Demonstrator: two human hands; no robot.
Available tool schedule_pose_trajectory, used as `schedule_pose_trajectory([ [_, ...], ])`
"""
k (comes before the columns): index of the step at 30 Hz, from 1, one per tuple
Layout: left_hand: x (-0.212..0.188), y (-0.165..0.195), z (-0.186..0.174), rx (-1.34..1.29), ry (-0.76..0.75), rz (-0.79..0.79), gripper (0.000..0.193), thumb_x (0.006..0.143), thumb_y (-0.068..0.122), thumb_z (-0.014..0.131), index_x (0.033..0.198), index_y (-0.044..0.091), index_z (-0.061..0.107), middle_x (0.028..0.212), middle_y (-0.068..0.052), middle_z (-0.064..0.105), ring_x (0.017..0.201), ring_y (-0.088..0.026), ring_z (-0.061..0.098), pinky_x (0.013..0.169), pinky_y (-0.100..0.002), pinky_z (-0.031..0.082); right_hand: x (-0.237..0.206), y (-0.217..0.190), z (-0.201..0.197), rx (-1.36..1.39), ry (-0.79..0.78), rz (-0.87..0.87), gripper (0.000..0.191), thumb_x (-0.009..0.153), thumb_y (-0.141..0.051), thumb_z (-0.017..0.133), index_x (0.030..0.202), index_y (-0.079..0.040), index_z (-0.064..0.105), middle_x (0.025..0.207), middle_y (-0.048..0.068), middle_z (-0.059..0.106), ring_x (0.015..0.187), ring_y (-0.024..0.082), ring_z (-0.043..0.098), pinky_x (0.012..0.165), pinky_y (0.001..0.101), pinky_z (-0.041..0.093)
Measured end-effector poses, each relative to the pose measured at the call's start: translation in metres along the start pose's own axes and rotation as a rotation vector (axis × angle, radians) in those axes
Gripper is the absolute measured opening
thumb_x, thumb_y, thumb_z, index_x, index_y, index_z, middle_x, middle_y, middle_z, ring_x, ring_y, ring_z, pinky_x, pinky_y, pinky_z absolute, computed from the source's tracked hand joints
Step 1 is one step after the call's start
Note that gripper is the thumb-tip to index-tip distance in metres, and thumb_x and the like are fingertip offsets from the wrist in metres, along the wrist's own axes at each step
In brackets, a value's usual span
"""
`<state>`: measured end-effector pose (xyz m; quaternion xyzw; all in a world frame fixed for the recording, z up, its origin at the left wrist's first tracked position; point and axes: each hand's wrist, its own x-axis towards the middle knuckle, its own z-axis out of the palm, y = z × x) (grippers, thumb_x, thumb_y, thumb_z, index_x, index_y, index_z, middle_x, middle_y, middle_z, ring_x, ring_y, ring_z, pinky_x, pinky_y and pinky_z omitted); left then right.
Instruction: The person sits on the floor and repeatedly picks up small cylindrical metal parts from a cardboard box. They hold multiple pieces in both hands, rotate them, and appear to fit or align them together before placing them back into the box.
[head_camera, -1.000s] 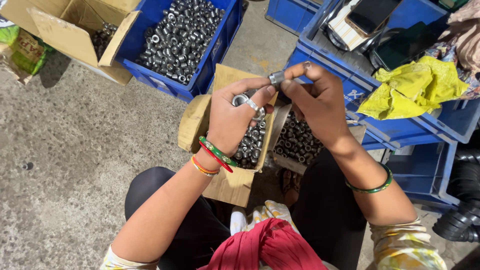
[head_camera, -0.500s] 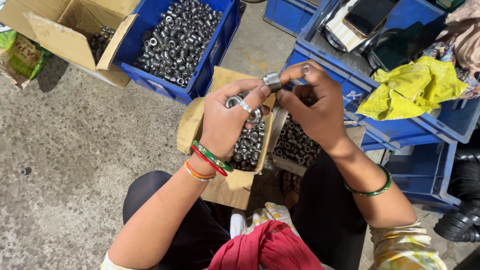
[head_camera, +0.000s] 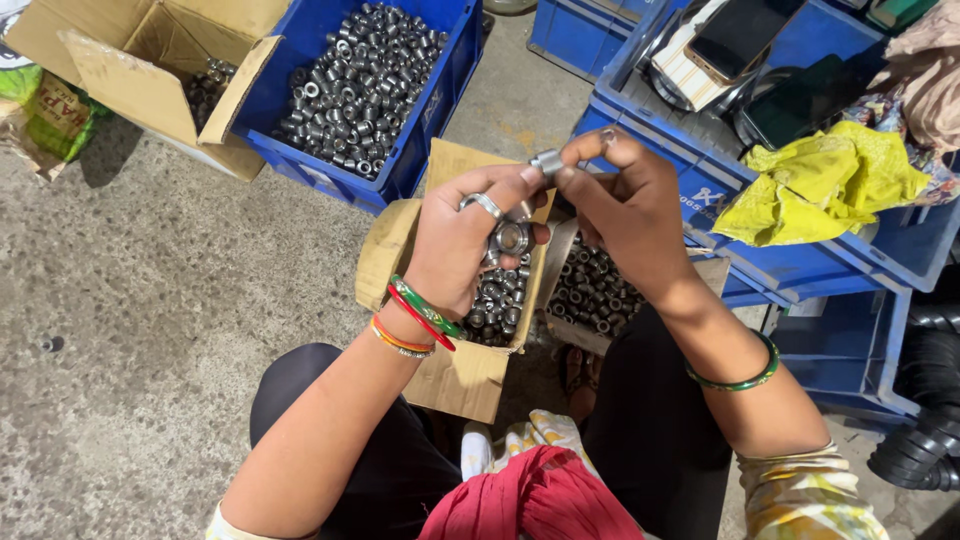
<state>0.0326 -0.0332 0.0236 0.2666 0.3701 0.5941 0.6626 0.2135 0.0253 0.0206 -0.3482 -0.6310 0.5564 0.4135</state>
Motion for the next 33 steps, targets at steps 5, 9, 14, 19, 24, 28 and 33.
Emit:
schedule_pose_trajectory([
  [5,-0.001,0.004,-0.003,0.014,0.012,-0.017,0.025,0.094,0.021,0.068,0.106,-0.001,0.073,0.084,-0.005,0.069,0.067,-0.014,0.074,0.043,-0.021,0.046,-0.001,-0.003,0.003,-0.164,-0.039,-0.222,0.012,0.099,0.006,0.069,0.108,0.000,0.064,0.109,-0.001,0.060,0.071,-0.003,0.051,0.056,0.0154,0.037],
  [9,-0.001,0.001,-0.002,0.131,0.047,0.063,0.024,0.094,0.018,0.071,0.105,-0.004,0.073,0.086,-0.005,0.070,0.068,-0.014,0.073,0.045,-0.020,0.045,-0.001,-0.005,0.004,-0.193,-0.019,-0.212,0.014,0.096,0.007,0.069,0.107,-0.001,0.063,0.103,-0.002,0.060,0.065,-0.003,0.047,0.053,0.0154,0.033],
  [14,-0.004,-0.001,-0.001,0.437,0.063,0.245,0.020,0.094,0.016,0.074,0.103,-0.001,0.077,0.086,-0.004,0.074,0.069,-0.008,0.072,0.052,-0.017,0.047,-0.003,-0.005,0.005,-0.061,-0.028,-0.027,0.008,0.099,-0.003,0.061,0.107,-0.004,0.061,0.071,-0.004,0.059,0.053,-0.001,0.046,0.046,0.0173,0.033],
  [19,-0.006,0.001,0.001,0.623,0.044,0.438,0.019,0.094,0.015,0.076,0.106,0.000,0.078,0.089,-0.002,0.075,0.078,-0.005,0.066,0.069,-0.019,0.053,0.005,-0.001,0.002,0.182,-0.081,0.077,0.011,0.103,-0.013,0.058,0.101,-0.003,0.062,0.067,-0.002,0.055,0.048,0.002,0.044,0.041,0.0193,0.032],
  [24,-0.008,0.003,0.003,0.907,0.130,0.514,0.019,0.088,0.017,0.080,0.103,0.007,0.078,0.092,-0.003,0.078,0.078,-0.007,0.071,0.071,-0.022,0.055,0.008,0.002,-0.001,0.251,-0.090,0.143,0.018,0.106,-0.017,0.056,0.096,-0.002,0.062,0.065,0.000,0.057,0.047,0.004,0.047,0.040,0.0199,0.032],
  [28,-0.010,0.001,0.000,0.978,0.088,0.655,0.020,0.088,0.016,0.080,0.106,0.006,0.077,0.098,-0.006,0.078,0.087,-0.010,0.072,0.078,-0.024,0.056,0.008,0.001,0.000,0.231,-0.080,0.136,0.018,0.106,-0.016,0.056,0.097,-0.002,0.063,0.070,0.001,0.060,0.049,0.004,0.047,0.040,0.0194,0.032],
  [33,0.000,-0.001,-0.006,0.548,-0.023,0.378,0.022,0.095,0.018,0.077,0.107,0.000,0.077,0.092,-0.006,0.076,0.078,-0.011,0.073,0.068,-0.022,0.057,0.003,-0.003,0.004,0.103,-0.022,-0.019,0.004,0.105,-0.006,0.062,0.103,-0.003,0.063,0.082,0.000,0.059,0.054,0.000,0.046,0.044,0.0184,0.034],
])
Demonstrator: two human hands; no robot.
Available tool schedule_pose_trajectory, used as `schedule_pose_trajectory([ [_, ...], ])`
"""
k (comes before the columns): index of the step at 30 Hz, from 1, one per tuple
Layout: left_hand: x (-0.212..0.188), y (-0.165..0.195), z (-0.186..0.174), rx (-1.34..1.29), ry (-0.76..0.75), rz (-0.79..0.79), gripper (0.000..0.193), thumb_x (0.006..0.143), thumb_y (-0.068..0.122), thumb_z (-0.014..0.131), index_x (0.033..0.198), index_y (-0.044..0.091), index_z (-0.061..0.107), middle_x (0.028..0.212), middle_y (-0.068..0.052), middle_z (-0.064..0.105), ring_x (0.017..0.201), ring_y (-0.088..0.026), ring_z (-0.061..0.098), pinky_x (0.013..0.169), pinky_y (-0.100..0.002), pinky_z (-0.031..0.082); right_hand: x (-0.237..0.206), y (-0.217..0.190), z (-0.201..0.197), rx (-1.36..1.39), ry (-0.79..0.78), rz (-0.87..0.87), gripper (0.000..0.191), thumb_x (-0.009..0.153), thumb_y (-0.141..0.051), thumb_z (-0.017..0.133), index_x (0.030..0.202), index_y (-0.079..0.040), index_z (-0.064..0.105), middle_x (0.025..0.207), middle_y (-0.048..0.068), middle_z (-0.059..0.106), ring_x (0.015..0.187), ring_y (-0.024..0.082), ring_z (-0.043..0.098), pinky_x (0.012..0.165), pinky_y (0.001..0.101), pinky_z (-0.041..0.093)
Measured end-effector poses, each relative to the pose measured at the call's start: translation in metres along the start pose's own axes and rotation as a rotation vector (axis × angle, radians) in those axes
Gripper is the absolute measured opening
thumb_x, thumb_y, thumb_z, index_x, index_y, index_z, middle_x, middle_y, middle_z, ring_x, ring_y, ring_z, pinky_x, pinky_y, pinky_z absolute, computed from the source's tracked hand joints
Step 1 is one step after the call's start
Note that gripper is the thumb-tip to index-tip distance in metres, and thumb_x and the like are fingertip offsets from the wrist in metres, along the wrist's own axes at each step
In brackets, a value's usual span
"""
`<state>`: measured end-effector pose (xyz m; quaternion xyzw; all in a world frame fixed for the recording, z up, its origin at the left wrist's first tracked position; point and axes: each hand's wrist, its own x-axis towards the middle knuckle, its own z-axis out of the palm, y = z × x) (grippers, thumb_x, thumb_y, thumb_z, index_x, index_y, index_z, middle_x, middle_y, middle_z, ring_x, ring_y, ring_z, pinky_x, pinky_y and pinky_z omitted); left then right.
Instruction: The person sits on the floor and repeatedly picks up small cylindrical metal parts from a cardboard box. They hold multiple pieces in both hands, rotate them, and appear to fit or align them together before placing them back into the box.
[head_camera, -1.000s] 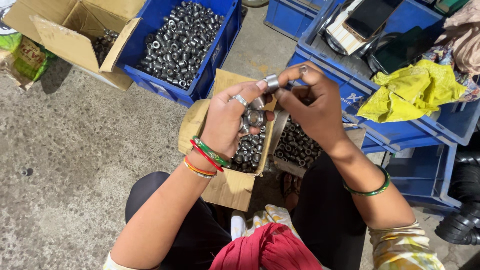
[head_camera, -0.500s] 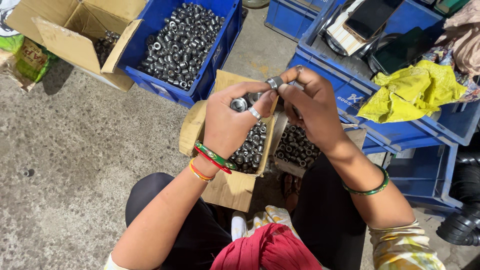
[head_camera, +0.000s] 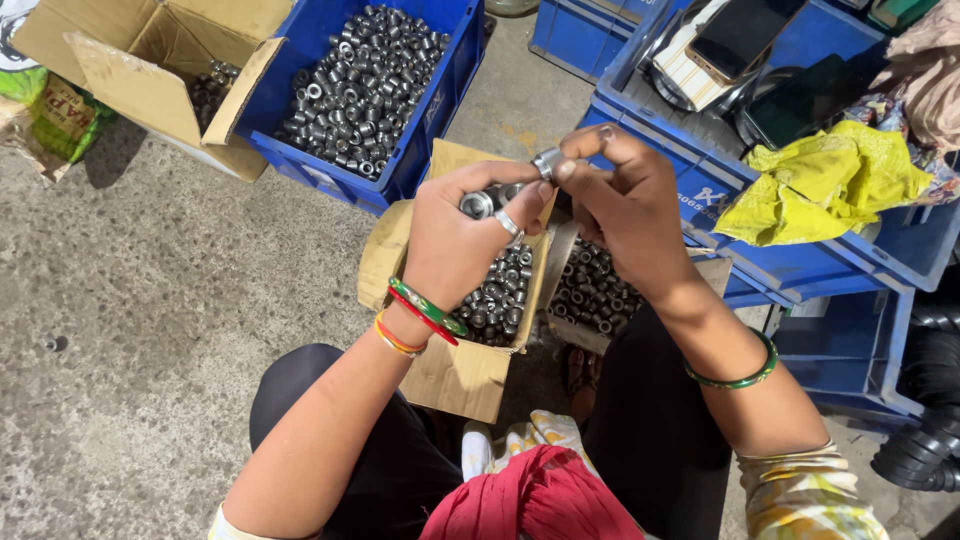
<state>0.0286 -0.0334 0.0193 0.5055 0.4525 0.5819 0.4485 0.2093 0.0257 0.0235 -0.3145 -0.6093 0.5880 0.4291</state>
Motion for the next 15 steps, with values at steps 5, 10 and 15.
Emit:
schedule_pose_trajectory([
  [5,0.0022,0.0005,-0.0059,-0.459,-0.017,-0.353,0.027,0.095,0.020,0.073,0.108,-0.004,0.072,0.087,-0.007,0.068,0.072,-0.017,0.075,0.048,-0.022,0.048,-0.0037,-0.0017,0.0034,-0.235,0.003,-0.267,0.010,0.100,0.007,0.067,0.106,0.000,0.065,0.116,0.003,0.061,0.067,-0.003,0.046,0.054,0.0165,0.034],
  [10,0.0034,0.0043,-0.0082,-0.567,-0.048,-0.448,0.030,0.093,0.021,0.071,0.110,-0.002,0.070,0.091,-0.008,0.070,0.071,-0.018,0.076,0.047,-0.023,0.050,-0.0030,-0.0018,0.0018,-0.350,0.006,-0.398,0.015,0.095,0.011,0.071,0.106,0.001,0.067,0.119,0.005,0.061,0.068,-0.003,0.043,0.056,0.0155,0.033],
  [15,0.0018,0.0025,-0.0046,-0.293,-0.020,-0.213,0.023,0.094,0.016,0.074,0.107,-0.004,0.075,0.084,-0.007,0.073,0.069,-0.011,0.071,0.049,-0.019,0.045,-0.0046,-0.0005,0.0020,-0.261,-0.011,-0.311,0.014,0.098,0.011,0.067,0.107,0.001,0.065,0.122,0.005,0.060,0.071,-0.003,0.046,0.059,0.0159,0.035],
])
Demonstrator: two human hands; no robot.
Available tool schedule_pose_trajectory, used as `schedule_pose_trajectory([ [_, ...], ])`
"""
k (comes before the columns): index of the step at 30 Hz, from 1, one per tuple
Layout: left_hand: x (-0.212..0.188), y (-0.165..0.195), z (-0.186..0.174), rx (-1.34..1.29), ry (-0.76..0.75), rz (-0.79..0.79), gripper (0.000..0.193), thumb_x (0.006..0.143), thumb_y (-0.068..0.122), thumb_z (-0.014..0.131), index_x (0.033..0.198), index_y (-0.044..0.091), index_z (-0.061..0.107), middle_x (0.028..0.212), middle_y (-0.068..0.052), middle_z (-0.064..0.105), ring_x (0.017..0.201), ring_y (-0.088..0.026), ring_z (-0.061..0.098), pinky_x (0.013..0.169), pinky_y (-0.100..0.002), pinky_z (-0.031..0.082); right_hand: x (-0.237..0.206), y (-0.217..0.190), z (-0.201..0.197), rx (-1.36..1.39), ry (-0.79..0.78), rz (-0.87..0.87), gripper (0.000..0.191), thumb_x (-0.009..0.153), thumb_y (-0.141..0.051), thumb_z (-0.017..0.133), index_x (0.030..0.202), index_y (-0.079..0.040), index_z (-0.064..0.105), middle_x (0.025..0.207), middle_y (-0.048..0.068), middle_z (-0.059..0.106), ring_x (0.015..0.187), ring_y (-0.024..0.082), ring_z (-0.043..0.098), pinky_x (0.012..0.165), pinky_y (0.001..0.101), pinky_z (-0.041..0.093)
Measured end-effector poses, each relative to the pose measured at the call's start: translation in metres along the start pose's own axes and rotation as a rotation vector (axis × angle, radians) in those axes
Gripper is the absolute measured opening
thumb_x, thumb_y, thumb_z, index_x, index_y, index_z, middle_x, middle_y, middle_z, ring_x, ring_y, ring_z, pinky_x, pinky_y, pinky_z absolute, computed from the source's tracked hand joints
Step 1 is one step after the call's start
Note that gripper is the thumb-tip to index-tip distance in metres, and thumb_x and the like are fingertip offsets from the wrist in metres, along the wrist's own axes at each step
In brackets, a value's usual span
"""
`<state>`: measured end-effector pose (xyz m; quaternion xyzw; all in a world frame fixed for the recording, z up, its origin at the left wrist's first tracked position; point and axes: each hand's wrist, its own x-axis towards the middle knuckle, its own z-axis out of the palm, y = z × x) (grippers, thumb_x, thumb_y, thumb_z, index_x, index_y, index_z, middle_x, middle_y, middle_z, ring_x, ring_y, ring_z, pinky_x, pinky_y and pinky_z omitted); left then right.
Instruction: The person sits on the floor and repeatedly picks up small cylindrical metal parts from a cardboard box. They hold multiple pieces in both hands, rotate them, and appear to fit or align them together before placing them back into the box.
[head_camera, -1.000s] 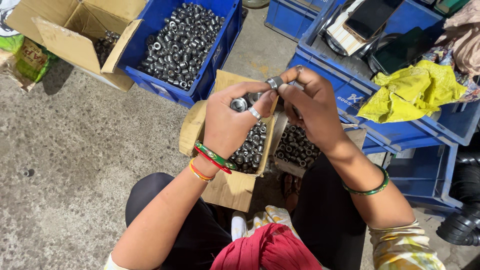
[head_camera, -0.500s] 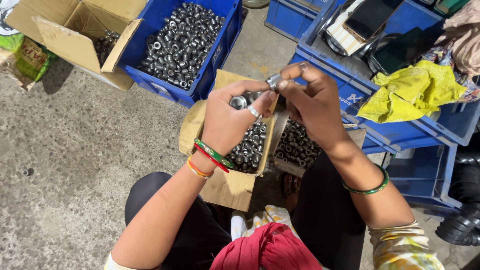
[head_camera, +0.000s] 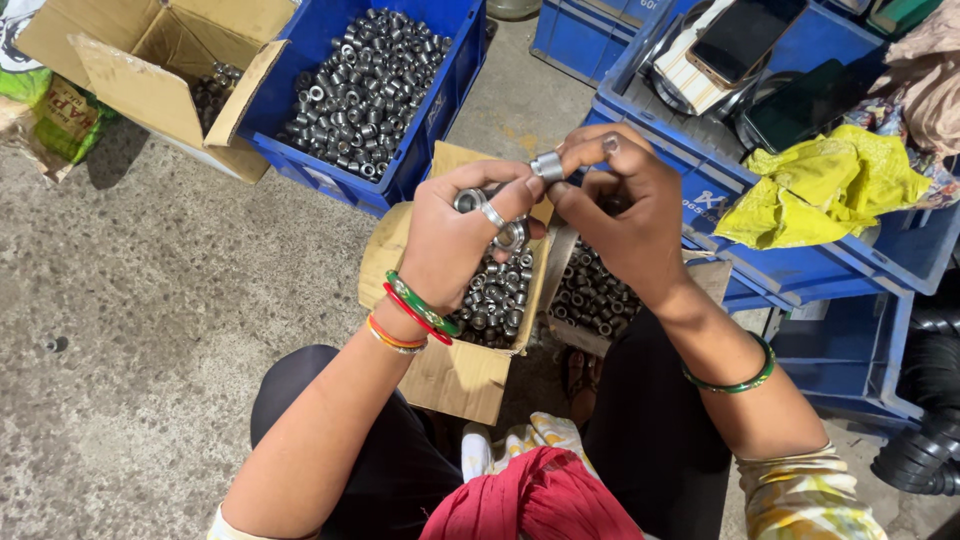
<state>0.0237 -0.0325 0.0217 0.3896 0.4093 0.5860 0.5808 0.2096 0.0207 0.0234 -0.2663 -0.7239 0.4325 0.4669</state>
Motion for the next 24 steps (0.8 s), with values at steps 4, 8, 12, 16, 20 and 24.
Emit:
schedule_pose_trajectory([
  [4,-0.002,-0.001,0.001,0.303,0.054,0.150,0.019,0.092,0.014,0.076,0.104,0.000,0.078,0.081,-0.005,0.075,0.065,-0.006,0.061,0.056,-0.019,0.045,-0.001,0.000,0.002,0.151,-0.001,0.152,0.012,0.099,0.007,0.063,0.108,0.000,0.062,0.120,0.005,0.060,0.073,0.000,0.061,0.054,0.0164,0.042],
  [8,-0.006,0.002,0.005,0.604,0.119,0.383,0.019,0.090,0.015,0.079,0.106,0.005,0.077,0.094,-0.005,0.077,0.080,-0.010,0.069,0.071,-0.024,0.053,-0.001,0.001,0.001,0.209,0.023,0.251,0.006,0.100,0.001,0.062,0.105,-0.001,0.063,0.107,0.003,0.064,0.060,0.001,0.053,0.049,0.0176,0.039],
  [12,-0.009,0.008,0.008,0.791,0.142,0.551,0.024,0.085,0.015,0.082,0.108,0.009,0.075,0.104,-0.010,0.076,0.095,-0.021,0.076,0.084,-0.030,0.059,0.002,0.004,-0.001,0.350,-0.003,0.291,0.008,0.104,-0.008,0.059,0.103,-0.001,0.064,0.091,0.002,0.066,0.054,0.002,0.048,0.046,0.0185,0.037],
  [16,-0.012,0.010,0.011,0.878,0.155,0.643,0.026,0.084,0.015,0.083,0.108,0.010,0.075,0.107,-0.012,0.074,0.096,-0.025,0.075,0.085,-0.032,0.059,0.007,0.007,-0.004,0.462,-0.031,0.429,0.018,0.105,-0.015,0.058,0.105,0.000,0.067,0.072,0.002,0.062,0.050,0.004,0.047,0.043,0.0179,0.034],
  [20,-0.010,0.009,0.007,0.885,0.140,0.610,0.025,0.084,0.015,0.083,0.108,0.011,0.076,0.105,-0.011,0.075,0.094,-0.023,0.075,0.083,-0.030,0.058,0.009,0.007,-0.004,0.456,-0.045,0.440,0.021,0.105,-0.017,0.057,0.104,0.000,0.068,0.074,0.002,0.066,0.049,0.004,0.048,0.042,0.0179,0.034],
  [24,-0.004,0.004,0.003,0.664,0.106,0.415,0.019,0.089,0.014,0.080,0.106,0.006,0.077,0.097,-0.005,0.079,0.081,-0.013,0.073,0.074,-0.025,0.056,0.007,0.004,-0.002,0.353,-0.025,0.391,0.018,0.106,-0.015,0.059,0.104,0.000,0.068,0.076,0.000,0.064,0.051,0.003,0.048,0.042,0.0181,0.034],
])
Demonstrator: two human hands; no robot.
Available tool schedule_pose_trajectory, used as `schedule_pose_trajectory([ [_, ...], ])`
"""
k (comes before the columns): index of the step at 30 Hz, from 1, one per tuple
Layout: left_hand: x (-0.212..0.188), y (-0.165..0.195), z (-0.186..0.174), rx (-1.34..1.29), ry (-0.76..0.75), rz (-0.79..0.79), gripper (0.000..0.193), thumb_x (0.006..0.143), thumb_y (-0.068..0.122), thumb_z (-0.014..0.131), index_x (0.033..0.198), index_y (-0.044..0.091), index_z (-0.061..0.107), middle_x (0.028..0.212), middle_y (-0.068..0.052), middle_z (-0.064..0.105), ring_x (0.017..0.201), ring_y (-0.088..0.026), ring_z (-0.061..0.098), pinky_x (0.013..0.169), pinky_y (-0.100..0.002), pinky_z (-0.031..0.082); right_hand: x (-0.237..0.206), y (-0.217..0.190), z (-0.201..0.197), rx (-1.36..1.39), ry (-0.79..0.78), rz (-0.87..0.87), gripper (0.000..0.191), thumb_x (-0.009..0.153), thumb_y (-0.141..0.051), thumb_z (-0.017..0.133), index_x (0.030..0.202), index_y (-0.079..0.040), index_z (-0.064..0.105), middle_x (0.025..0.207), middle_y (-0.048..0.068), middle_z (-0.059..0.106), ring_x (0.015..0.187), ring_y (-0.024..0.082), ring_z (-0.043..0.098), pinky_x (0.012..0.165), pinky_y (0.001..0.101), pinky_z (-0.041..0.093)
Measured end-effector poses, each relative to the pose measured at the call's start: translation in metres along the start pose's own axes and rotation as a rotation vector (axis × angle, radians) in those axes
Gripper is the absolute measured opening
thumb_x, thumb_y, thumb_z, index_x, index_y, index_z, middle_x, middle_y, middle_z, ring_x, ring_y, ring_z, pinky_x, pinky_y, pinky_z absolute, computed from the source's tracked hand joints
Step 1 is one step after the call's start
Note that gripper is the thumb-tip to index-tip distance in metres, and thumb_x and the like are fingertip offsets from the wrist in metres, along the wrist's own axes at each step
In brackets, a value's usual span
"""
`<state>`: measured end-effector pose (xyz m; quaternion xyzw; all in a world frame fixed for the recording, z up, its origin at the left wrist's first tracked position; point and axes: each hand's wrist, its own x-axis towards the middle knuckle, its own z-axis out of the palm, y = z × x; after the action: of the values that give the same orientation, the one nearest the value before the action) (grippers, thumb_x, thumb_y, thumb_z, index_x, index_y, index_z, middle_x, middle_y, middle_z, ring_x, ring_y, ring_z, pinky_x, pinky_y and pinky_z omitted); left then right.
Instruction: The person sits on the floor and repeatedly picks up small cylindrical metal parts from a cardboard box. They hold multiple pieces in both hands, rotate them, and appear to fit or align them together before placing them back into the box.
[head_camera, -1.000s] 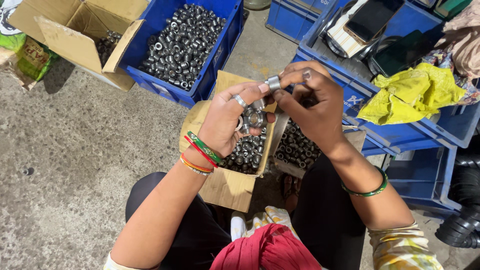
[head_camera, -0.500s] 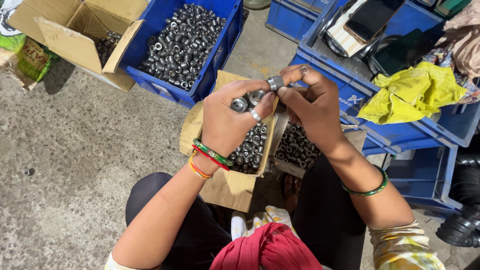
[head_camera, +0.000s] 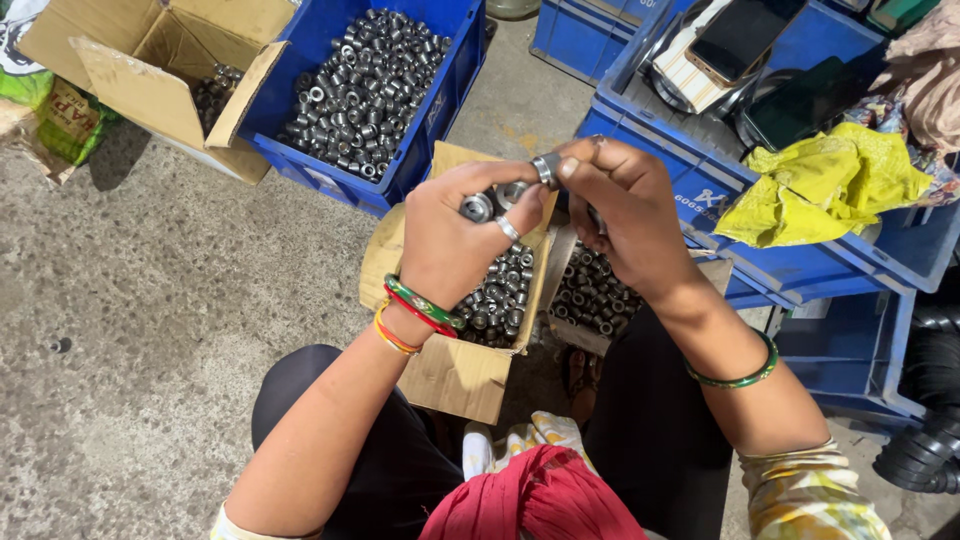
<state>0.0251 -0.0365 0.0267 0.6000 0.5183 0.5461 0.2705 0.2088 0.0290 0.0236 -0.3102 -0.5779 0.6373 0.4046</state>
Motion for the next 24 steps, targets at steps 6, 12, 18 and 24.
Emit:
schedule_pose_trajectory([
  [6,0.002,-0.006,-0.002,-0.464,-0.082,-0.336,0.020,0.091,0.012,0.074,0.104,-0.003,0.077,0.077,-0.005,0.074,0.058,-0.003,0.058,0.051,-0.017,0.044,-0.008,-0.004,0.004,-0.134,0.052,-0.088,0.008,0.100,-0.001,0.064,0.107,-0.001,0.066,0.089,0.000,0.065,0.055,0.000,0.051,0.045,0.0167,0.037],
  [12,0.001,-0.007,-0.006,-0.624,-0.140,-0.347,0.020,0.093,0.010,0.074,0.107,-0.004,0.074,0.077,-0.007,0.074,0.059,-0.003,0.059,0.051,-0.017,0.044,-0.013,-0.004,0.004,-0.285,0.004,-0.342,0.015,0.097,0.011,0.067,0.111,0.004,0.067,0.118,0.005,0.060,0.071,-0.001,0.051,0.056,0.0166,0.037],
  [18,-0.002,-0.006,-0.008,-0.685,-0.181,-0.350,0.025,0.092,0.007,0.075,0.113,-0.005,0.070,0.090,-0.008,0.074,0.073,-0.009,0.072,0.054,-0.019,0.050,-0.017,-0.005,0.005,-0.310,0.034,-0.355,0.013,0.096,0.011,0.067,0.106,0.003,0.065,0.120,0.008,0.061,0.067,0.000,0.055,0.052,0.0161,0.040],
  [24,-0.001,-0.001,-0.009,-0.864,-0.201,-0.433,0.029,0.091,0.009,0.078,0.114,-0.005,0.069,0.090,-0.008,0.072,0.073,-0.013,0.073,0.052,-0.020,0.049,-0.015,-0.006,0.003,-0.222,0.005,-0.282,0.009,0.100,0.006,0.067,0.107,0.000,0.064,0.120,0.009,0.067,0.063,-0.001,0.056,0.047,0.0150,0.040],
])
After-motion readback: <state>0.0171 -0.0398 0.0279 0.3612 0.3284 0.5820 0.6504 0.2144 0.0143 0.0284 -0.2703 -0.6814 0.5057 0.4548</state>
